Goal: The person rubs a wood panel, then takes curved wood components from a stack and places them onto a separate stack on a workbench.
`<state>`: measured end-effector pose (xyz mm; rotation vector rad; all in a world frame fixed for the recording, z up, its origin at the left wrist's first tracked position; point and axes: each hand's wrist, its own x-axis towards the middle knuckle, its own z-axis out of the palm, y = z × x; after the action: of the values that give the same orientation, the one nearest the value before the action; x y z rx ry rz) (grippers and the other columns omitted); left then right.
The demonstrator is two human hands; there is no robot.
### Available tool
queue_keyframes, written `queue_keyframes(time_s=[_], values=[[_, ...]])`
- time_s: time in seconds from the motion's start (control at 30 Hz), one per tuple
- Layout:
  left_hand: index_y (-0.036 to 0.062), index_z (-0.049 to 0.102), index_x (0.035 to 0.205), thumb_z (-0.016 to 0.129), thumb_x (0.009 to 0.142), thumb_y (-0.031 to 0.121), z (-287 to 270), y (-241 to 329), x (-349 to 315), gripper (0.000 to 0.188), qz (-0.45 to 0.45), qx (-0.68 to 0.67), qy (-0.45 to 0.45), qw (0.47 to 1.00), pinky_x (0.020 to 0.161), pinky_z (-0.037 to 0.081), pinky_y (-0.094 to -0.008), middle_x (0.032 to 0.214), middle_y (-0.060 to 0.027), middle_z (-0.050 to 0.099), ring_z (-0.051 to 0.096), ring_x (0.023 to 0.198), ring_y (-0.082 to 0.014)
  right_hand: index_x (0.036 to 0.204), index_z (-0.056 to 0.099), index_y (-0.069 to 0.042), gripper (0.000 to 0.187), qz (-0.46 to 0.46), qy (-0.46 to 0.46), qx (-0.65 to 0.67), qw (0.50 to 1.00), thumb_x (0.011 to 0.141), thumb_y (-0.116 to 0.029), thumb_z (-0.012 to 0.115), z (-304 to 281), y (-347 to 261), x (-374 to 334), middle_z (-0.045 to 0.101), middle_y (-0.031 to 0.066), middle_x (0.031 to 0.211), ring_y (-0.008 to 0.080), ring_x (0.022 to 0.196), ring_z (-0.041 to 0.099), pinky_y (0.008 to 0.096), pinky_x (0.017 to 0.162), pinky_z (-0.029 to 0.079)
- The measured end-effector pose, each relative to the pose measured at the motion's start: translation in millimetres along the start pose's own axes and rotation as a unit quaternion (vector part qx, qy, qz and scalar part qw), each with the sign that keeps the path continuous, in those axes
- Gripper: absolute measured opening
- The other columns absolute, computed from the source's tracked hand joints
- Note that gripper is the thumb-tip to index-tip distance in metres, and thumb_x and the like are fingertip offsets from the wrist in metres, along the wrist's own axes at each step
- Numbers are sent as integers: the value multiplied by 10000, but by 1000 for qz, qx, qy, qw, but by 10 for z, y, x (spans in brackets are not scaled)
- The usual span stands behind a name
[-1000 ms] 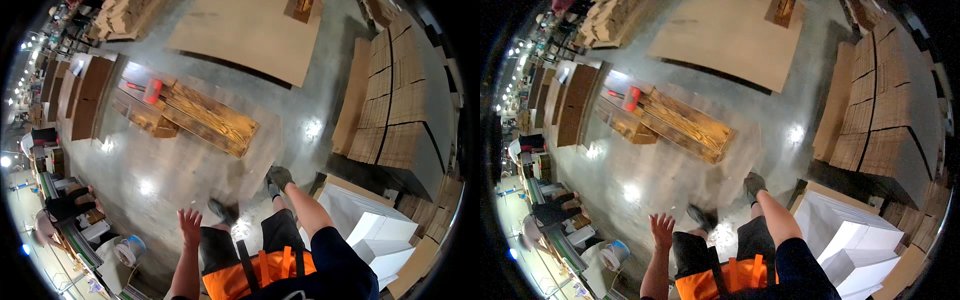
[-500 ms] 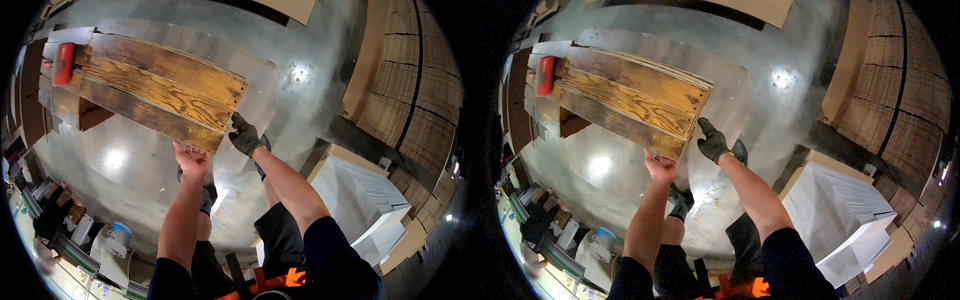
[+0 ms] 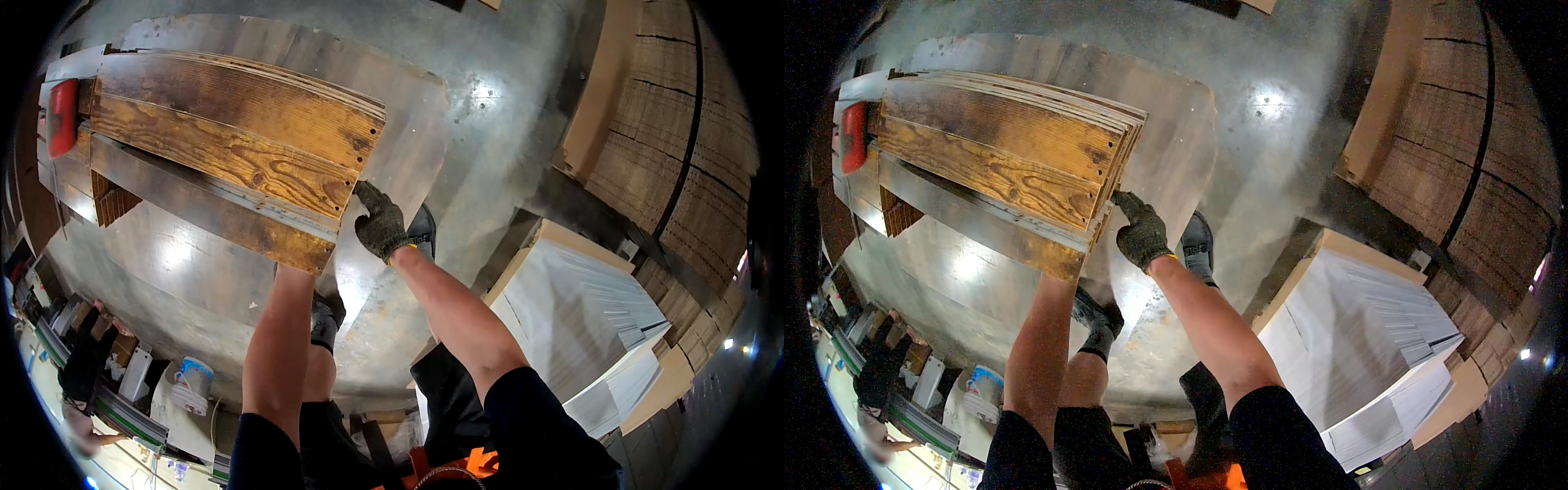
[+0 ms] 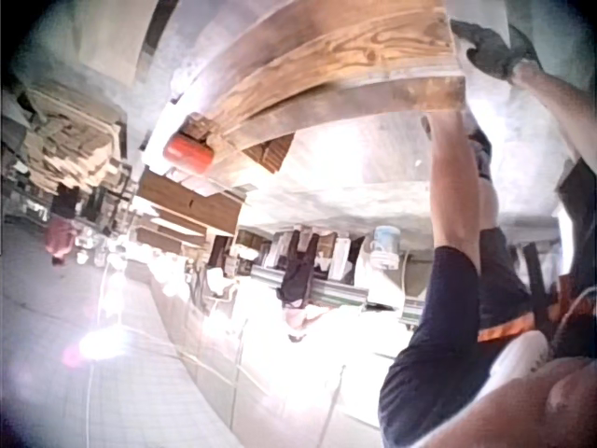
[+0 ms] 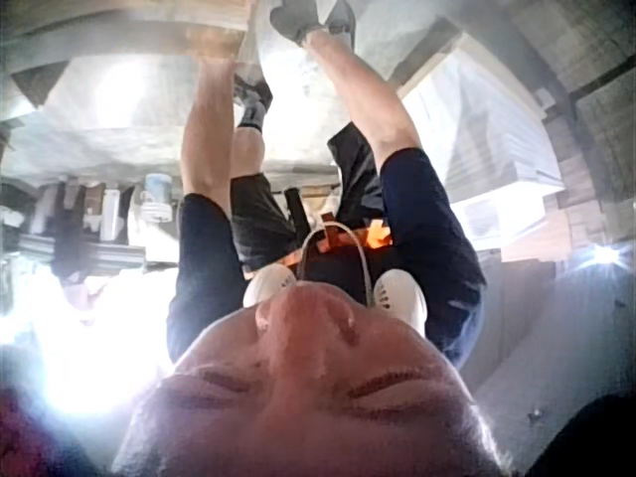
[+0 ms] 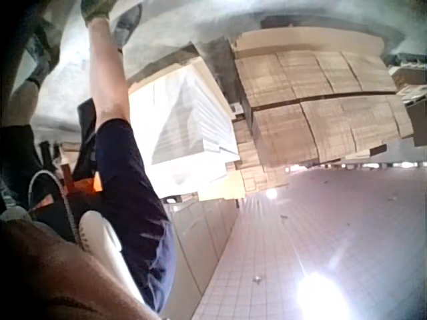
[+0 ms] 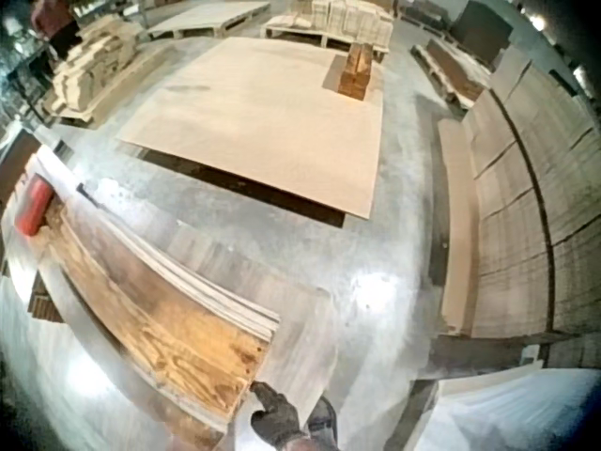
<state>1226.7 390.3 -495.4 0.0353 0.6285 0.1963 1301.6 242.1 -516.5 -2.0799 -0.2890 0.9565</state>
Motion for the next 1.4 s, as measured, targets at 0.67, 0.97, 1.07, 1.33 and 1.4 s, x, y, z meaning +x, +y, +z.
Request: queue_keyframes(time_s=[0.67, 0.97, 1.07, 1.33, 1.4], values=[[84, 398, 1372, 495, 917, 480, -411, -186, -136, 611, 16, -61, -44, 997, 977, 445, -429, 1357, -119, 472, 477, 1212, -267, 1027, 607, -83, 215, -3, 92, 278, 956, 819, -93, 662, 604, 274, 110, 616, 43, 953, 219, 882, 603, 381, 722, 522], [71, 439, 1343, 532, 919, 440, -333, -682, -262, 570, -1, -115, 54, 992, 916, 493, -391, 1288, -115, 539, 532, 1145, -242, 1016, 624, -32, 275, 219, 69, 588, 775, 804, -195, 691, 97, 234, -142, 623, 67, 971, 189, 967, 564, 315, 864, 447], [94, 449, 1342, 543, 912, 439, -443, -937, -327, 559, 19, -140, 63, 988, 935, 478, -387, 1299, -95, 535, 528, 1149, -242, 1013, 626, -30, 270, 309, 88, 581, 748, 797, -180, 688, -3, 321, -250, 626, 48, 939, 169, 903, 577, 315, 813, 469], [97, 441, 1346, 536, 938, 360, -198, -157, -43, 495, 83, 169, -41, 981, 1002, 413, -361, 1334, -68, 493, 480, 1191, -216, 1039, 625, -6, 303, 205, 69, 591, 777, 802, -174, 709, -65, 699, -239, 655, 51, 895, 158, 820, 616, 317, 724, 501], [85, 421, 1357, 494, 964, 324, -104, 243, -2, 466, 147, 419, -56, 894, 1009, 403, -366, 1347, -72, 470, 464, 1205, -211, 1055, 628, -2, 321, 206, 72, 564, 796, 802, -178, 719, -101, 573, -227, 658, 52, 911, 161, 844, 618, 320, 737, 502]])
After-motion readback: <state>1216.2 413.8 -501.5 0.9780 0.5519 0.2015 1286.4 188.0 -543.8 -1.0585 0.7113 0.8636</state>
